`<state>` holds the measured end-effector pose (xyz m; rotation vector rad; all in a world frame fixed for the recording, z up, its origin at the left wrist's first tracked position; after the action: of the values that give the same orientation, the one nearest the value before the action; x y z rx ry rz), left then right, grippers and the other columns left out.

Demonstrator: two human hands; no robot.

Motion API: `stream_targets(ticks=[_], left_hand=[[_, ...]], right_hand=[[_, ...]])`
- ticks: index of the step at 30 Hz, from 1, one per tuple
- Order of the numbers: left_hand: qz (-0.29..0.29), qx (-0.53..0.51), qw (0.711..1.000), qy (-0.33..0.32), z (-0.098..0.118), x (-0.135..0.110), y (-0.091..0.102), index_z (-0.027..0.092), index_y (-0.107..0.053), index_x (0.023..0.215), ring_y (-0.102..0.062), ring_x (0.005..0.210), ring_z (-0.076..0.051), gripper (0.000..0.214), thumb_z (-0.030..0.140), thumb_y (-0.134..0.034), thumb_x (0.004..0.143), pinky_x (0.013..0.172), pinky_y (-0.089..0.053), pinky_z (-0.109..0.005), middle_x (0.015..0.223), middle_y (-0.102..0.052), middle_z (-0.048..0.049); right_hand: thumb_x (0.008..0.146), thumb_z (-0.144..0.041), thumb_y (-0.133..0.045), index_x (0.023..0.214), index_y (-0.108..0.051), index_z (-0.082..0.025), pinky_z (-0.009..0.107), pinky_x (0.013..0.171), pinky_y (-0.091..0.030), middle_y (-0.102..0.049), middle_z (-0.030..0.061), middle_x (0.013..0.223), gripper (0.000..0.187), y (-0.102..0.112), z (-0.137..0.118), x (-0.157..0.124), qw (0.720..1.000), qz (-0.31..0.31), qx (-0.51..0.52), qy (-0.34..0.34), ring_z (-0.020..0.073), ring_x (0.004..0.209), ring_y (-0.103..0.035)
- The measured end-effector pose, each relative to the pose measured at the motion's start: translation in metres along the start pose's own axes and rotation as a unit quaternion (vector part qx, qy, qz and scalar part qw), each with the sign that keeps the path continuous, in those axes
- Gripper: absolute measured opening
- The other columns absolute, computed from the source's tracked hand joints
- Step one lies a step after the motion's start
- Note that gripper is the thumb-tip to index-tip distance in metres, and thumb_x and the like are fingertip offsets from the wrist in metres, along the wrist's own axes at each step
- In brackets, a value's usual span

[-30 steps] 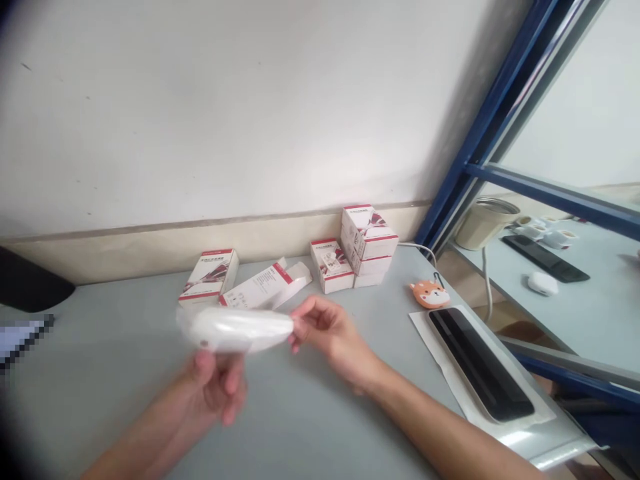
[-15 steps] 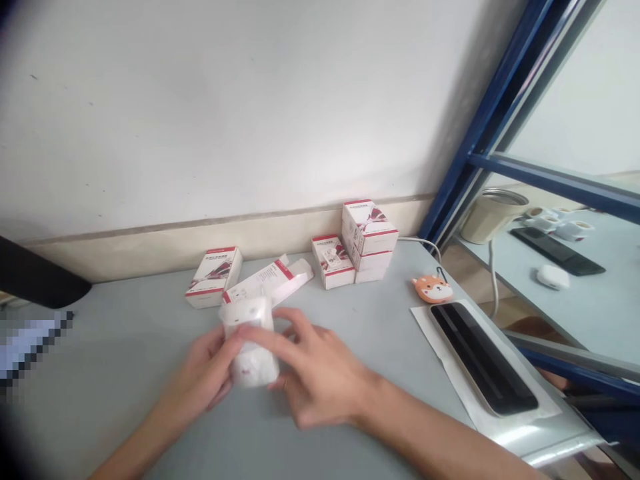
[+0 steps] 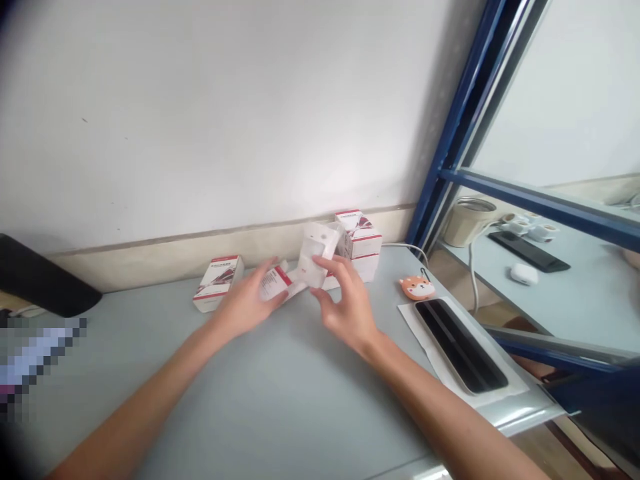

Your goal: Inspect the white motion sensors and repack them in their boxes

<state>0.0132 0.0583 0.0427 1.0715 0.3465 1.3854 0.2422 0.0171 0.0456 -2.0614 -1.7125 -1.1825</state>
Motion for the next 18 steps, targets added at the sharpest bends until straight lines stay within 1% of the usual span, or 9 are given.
stream_targets(ticks=[2,3,5,7,8,11,13,15,18], left_hand=[[0.006,0.008,1.000,-0.012,0.000,-0.017,0.000,0.029,-0.040,0.157,-0.073,0.111,-0.031,0.073,0.048,-0.070,0.094,0.085,-0.058,-0.040,0.136,-0.071,-0.0103],[0.020,0.020,0.999,-0.042,0.004,-0.027,0.002,0.030,-0.037,0.158,-0.071,0.118,-0.030,0.074,0.044,-0.071,0.094,0.091,-0.058,-0.040,0.140,-0.068,-0.0104],[0.055,0.061,0.987,-0.139,0.015,-0.048,0.008,0.030,-0.036,0.157,-0.067,0.126,-0.030,0.074,0.036,-0.073,0.093,0.102,-0.055,-0.043,0.142,-0.066,-0.0108],[0.097,0.100,0.965,-0.222,0.025,-0.066,0.011,0.029,-0.039,0.155,-0.066,0.128,-0.030,0.072,0.029,-0.074,0.093,0.106,-0.053,-0.045,0.140,-0.067,-0.0115],[0.118,0.109,0.957,-0.242,0.027,-0.072,0.012,0.029,-0.039,0.155,-0.067,0.126,-0.030,0.072,0.026,-0.074,0.092,0.106,-0.053,-0.045,0.138,-0.067,-0.0122],[0.172,0.100,0.949,-0.243,0.030,-0.081,0.014,0.028,-0.043,0.152,-0.067,0.124,-0.031,0.071,0.021,-0.075,0.089,0.103,-0.055,-0.045,0.136,-0.067,-0.0138],[0.191,0.084,0.949,-0.235,0.031,-0.082,0.015,0.029,-0.045,0.150,-0.068,0.123,-0.031,0.071,0.020,-0.076,0.087,0.103,-0.055,-0.046,0.136,-0.066,-0.0135],[0.206,0.072,0.947,-0.235,0.032,-0.082,0.015,0.029,-0.045,0.148,-0.068,0.123,-0.031,0.071,0.019,-0.077,0.086,0.103,-0.056,-0.047,0.135,-0.066,-0.0134],[0.211,0.076,0.945,-0.238,0.032,-0.082,0.014,0.027,-0.047,0.147,-0.068,0.123,-0.031,0.068,0.018,-0.076,0.086,0.102,-0.056,-0.046,0.134,-0.067,-0.0139]], right_hand=[[0.089,-0.020,-0.072,0.134,-0.060,-0.031,0.043,0.093,-0.052,-0.067,0.0075,0.126,0.047,0.000,0.001,0.000,1.000,0.000,0.005,-0.008,0.0246,0.101,-0.064],[0.088,-0.020,-0.073,0.133,-0.060,-0.031,0.043,0.093,-0.052,-0.067,0.0068,0.124,0.048,-0.002,0.000,-0.001,1.000,-0.006,0.013,-0.011,0.0246,0.101,-0.063],[0.087,-0.020,-0.076,0.129,-0.060,-0.031,0.043,0.096,-0.050,-0.067,0.0060,0.124,0.047,-0.006,-0.006,-0.004,0.999,-0.028,0.033,-0.011,0.0251,0.104,-0.063],[0.086,-0.020,-0.078,0.126,-0.061,-0.030,0.044,0.099,-0.047,-0.067,0.0056,0.123,0.045,-0.011,-0.013,-0.010,0.997,-0.061,0.051,-0.006,0.0260,0.108,-0.062],[0.086,-0.019,-0.078,0.125,-0.061,-0.030,0.044,0.099,-0.047,-0.066,0.0054,0.121,0.044,-0.015,-0.017,-0.014,0.995,-0.080,0.059,-0.006,0.0264,0.109,-0.062],[0.087,-0.020,-0.077,0.124,-0.058,-0.031,0.045,0.098,-0.044,-0.063,0.0056,0.117,0.043,-0.022,-0.024,-0.022,0.990,-0.122,0.069,-0.018,0.0264,0.108,-0.058],[0.088,-0.021,-0.077,0.125,-0.056,-0.031,0.045,0.099,-0.043,-0.059,0.0057,0.116,0.044,-0.025,-0.024,-0.026,0.986,-0.142,0.077,-0.034,0.0259,0.107,-0.055],[0.086,-0.022,-0.078,0.123,-0.055,-0.031,0.043,0.096,-0.043,-0.056,0.0046,0.112,0.044,-0.028,-0.022,-0.027,0.982,-0.148,0.103,-0.052,0.0243,0.104,-0.053],[0.083,-0.025,-0.082,0.117,-0.056,-0.030,0.037,0.086,-0.045,-0.053,0.0015,0.103,0.043,-0.032,-0.016,-0.027,0.972,-0.132,0.170,-0.091,0.0209,0.092,-0.051]])
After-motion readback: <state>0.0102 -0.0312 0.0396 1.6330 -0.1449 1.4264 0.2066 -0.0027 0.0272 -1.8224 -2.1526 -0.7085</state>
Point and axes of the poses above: each hand's wrist, its own x-axis towards the middle knuckle, its own y-axis out of the back of the hand, z = x × y, the point moved 5 cm from there along x, towards the middle knuckle
